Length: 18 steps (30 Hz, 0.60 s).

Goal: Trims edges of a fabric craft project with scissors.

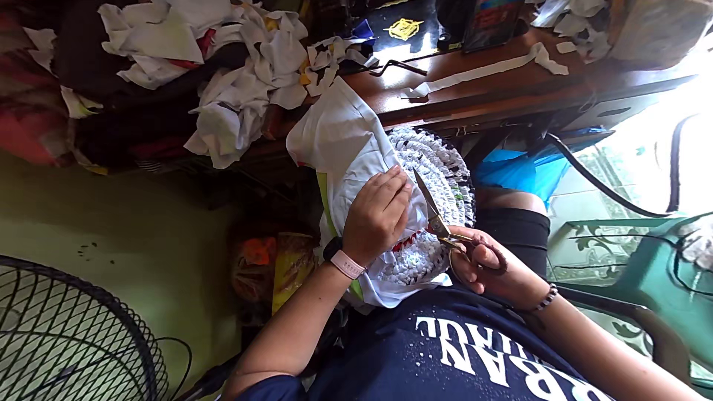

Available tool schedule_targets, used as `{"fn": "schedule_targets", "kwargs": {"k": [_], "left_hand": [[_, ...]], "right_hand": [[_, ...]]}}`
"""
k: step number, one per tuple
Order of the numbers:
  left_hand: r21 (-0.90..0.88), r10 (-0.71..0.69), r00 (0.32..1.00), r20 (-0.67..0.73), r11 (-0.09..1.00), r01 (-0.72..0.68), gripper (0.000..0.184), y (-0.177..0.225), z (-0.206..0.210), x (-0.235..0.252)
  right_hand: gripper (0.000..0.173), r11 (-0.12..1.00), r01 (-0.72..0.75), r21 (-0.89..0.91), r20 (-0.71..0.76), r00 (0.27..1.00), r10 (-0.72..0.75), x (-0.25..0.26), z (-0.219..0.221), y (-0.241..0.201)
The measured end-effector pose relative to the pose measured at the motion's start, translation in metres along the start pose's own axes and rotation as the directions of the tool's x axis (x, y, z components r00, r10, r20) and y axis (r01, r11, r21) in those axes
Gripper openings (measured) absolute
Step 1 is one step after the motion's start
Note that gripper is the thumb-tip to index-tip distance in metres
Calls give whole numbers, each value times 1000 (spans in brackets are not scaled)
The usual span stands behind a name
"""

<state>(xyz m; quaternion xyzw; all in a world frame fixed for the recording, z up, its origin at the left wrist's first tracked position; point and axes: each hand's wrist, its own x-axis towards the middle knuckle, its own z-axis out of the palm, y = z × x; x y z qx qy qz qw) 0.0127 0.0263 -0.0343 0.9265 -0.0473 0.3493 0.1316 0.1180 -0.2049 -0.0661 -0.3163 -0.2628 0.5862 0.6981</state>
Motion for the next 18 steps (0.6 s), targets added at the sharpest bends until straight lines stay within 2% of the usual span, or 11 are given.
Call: {"fn": "schedule_targets", "kwargs": {"k": [18], "left_hand": [[-43, -12, 1000, -12, 999, 12, 25, -1, 3, -3]], "right_hand": [[56, 999, 13, -47, -2, 1000, -13, -5, -8, 0]]}}
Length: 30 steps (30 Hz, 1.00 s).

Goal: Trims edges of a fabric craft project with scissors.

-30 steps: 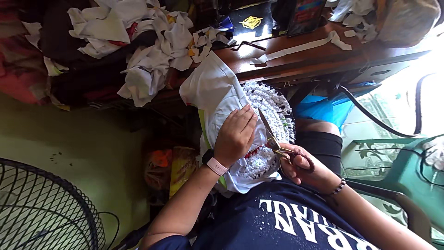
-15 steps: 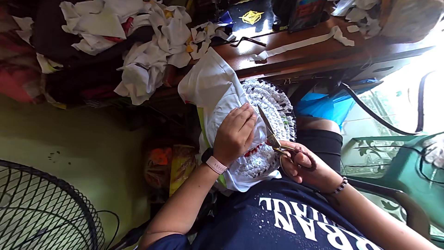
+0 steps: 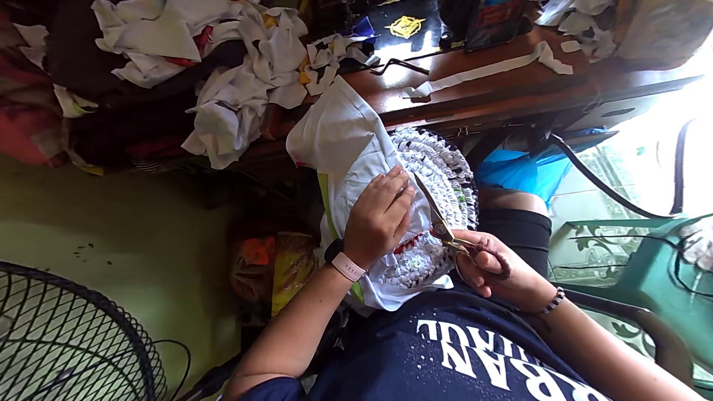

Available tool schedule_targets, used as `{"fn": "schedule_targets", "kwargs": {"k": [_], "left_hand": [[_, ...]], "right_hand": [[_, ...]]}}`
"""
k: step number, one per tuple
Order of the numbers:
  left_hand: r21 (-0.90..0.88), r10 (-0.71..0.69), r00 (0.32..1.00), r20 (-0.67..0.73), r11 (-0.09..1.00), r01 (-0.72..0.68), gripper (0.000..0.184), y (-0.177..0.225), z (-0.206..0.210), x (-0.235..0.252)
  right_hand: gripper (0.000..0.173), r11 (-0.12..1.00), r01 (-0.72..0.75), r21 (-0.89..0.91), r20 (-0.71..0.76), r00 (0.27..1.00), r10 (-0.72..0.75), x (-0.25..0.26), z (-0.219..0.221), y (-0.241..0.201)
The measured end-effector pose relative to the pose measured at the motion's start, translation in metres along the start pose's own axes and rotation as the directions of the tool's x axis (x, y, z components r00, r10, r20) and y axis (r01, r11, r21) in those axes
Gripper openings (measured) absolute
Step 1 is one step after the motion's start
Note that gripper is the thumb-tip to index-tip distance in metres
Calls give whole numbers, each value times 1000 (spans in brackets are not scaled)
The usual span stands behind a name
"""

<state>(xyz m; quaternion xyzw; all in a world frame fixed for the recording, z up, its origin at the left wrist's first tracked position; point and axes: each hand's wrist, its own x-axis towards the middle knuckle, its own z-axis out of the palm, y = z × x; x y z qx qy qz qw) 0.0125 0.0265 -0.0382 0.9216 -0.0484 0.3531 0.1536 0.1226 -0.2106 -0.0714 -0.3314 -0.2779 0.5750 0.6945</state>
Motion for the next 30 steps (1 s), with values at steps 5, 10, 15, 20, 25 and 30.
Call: {"fn": "schedule_targets", "kwargs": {"k": [5, 10, 15, 20, 25, 30], "left_hand": [[-6, -7, 1000, -3, 1000, 7, 25, 0, 1, 0], [-16, -21, 1000, -17, 1000, 20, 25, 1, 2, -1], [-37, -28, 999, -16, 999, 27, 23, 1, 2, -1], [-74, -38, 999, -7, 997, 37, 21, 1, 2, 0], [-76, -46, 999, 0, 996, 46, 22, 0, 2, -1], [-83, -50, 999, -3, 995, 49, 22, 0, 4, -1]], "right_hand": [[57, 1000, -11, -8, -36, 999, 11, 0, 3, -2], [64, 1000, -14, -16, -50, 999, 13, 7, 7, -9], [63, 999, -27, -30, -43, 999, 26, 10, 6, -12], [61, 999, -21, -39, -34, 999, 20, 10, 4, -14], [60, 998, -26, -50, -43, 999, 24, 11, 2, -14], [55, 999, -18, -52, -47, 999, 15, 13, 3, -14]]}}
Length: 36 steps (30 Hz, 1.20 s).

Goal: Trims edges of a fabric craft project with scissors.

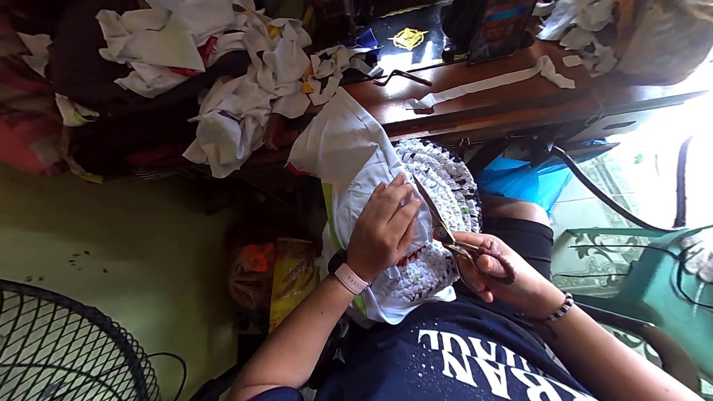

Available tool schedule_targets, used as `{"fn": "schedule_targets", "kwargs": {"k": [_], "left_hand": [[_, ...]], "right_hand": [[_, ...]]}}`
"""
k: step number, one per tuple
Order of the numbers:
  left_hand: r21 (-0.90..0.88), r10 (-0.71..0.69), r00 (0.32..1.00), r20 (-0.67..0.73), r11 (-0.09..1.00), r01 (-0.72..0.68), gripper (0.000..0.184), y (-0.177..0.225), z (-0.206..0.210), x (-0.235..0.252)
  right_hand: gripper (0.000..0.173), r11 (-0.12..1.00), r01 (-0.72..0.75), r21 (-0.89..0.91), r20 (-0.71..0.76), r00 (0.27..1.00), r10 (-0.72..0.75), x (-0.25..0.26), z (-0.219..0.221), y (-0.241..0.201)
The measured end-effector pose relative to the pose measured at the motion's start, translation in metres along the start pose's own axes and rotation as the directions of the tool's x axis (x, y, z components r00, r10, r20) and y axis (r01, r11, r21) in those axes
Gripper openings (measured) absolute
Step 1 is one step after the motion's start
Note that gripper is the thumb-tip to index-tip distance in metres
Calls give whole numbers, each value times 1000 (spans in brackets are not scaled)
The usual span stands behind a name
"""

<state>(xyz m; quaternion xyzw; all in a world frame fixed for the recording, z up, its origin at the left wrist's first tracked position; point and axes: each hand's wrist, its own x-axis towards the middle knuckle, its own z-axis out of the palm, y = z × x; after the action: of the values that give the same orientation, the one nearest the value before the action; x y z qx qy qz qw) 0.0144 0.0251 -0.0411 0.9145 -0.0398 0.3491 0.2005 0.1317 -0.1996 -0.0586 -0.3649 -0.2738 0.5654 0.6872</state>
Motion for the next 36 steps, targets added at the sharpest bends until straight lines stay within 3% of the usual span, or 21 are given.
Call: {"fn": "schedule_targets", "kwargs": {"k": [18, 26, 36], "left_hand": [[-30, 5, 1000, 18, 1000, -5, 22, -1, 0, 1], [-17, -136, 990, 43, 990, 137, 37, -5, -11, 16], [37, -97, 994, 51, 995, 95, 37, -9, -6, 15]], "right_hand": [[55, 999, -30, 19, -39, 999, 31, 9, 6, -10], [54, 999, -29, 40, -20, 999, 30, 7, 3, -7], [54, 998, -21, 64, 16, 1000, 20, 7, -1, -5]]}}
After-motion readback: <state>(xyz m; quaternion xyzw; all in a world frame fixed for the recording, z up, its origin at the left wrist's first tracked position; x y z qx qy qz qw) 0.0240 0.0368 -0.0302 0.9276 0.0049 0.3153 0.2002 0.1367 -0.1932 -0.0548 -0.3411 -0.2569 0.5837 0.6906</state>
